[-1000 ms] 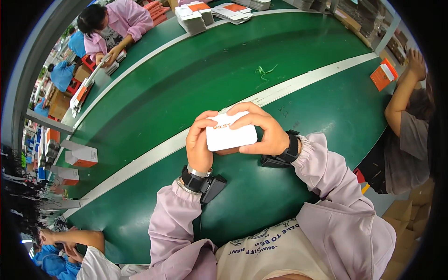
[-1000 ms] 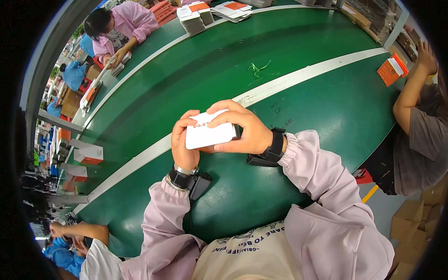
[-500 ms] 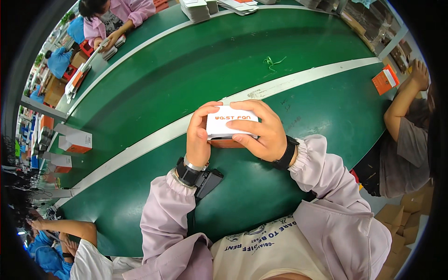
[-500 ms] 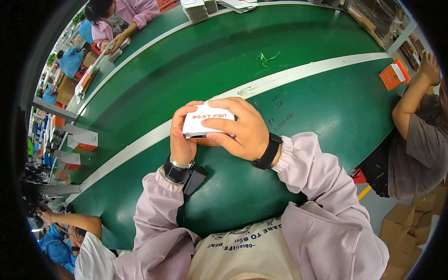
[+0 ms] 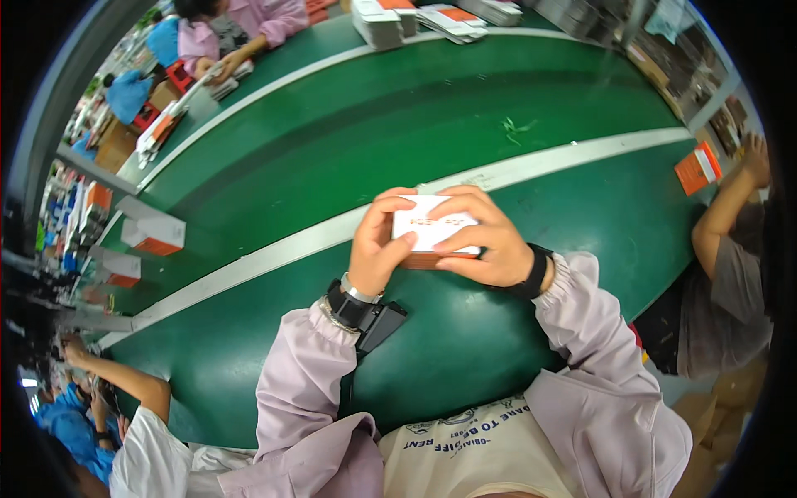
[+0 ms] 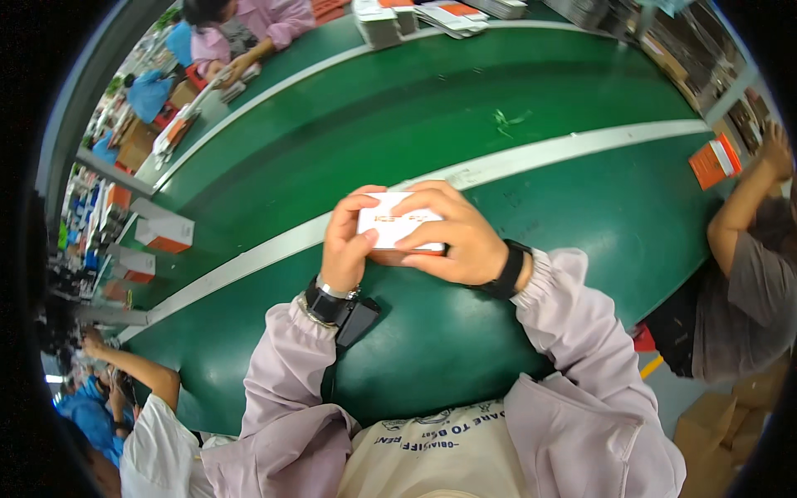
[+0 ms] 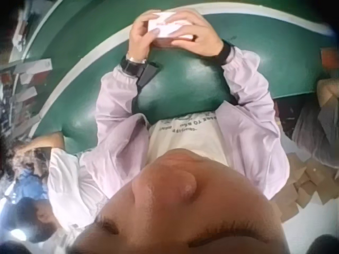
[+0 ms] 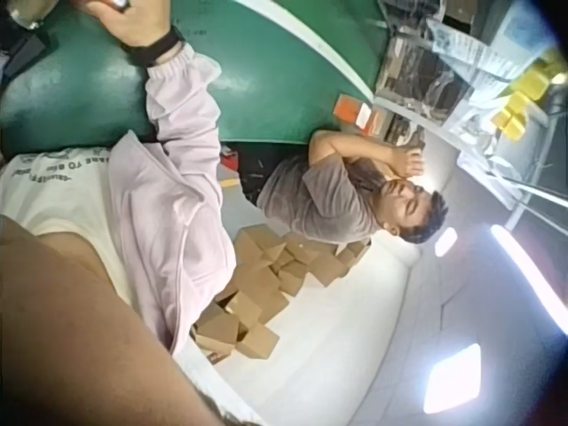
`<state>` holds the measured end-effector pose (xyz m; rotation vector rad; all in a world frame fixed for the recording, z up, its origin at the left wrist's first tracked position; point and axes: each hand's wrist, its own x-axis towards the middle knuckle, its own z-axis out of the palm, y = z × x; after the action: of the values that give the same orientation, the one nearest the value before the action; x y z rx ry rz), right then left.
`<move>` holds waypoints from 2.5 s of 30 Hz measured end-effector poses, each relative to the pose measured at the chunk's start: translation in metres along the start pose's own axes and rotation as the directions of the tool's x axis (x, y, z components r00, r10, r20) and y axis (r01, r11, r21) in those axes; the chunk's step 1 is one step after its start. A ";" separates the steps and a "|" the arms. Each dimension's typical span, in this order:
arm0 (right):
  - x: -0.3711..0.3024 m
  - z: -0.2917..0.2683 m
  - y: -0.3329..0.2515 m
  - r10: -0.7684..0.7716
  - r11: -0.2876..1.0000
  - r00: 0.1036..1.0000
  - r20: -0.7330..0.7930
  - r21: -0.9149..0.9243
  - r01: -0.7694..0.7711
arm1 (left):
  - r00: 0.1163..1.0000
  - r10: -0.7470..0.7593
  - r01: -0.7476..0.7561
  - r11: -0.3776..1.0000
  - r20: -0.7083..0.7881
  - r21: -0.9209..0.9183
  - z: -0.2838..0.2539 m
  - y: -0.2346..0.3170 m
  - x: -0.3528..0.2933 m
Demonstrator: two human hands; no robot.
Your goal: The recorder is packaging small electronic components into white boxes on an assembly line.
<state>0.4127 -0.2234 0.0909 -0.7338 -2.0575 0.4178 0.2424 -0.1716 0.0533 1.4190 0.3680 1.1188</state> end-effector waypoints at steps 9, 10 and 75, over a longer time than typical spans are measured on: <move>-0.057 -0.073 0.062 0.143 0.758 0.690 -0.710 -0.370 -0.538 | 0.461 0.213 -0.040 0.975 -0.861 0.220 -0.182 0.041 -0.005; -0.075 -0.089 0.074 0.115 0.693 0.639 -0.761 -0.399 -0.600 | 0.333 0.292 -0.052 0.955 -0.897 0.292 -0.206 0.043 -0.012; 0.001 0.013 -0.009 0.232 0.963 0.972 -0.031 0.147 -0.225 | 0.991 -0.093 0.093 0.996 -0.095 -0.004 -0.020 0.009 -0.021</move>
<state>0.3981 -0.2301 0.0891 -0.8893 -1.8819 0.6645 0.2130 -0.1780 0.0495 1.3379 0.4973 1.1120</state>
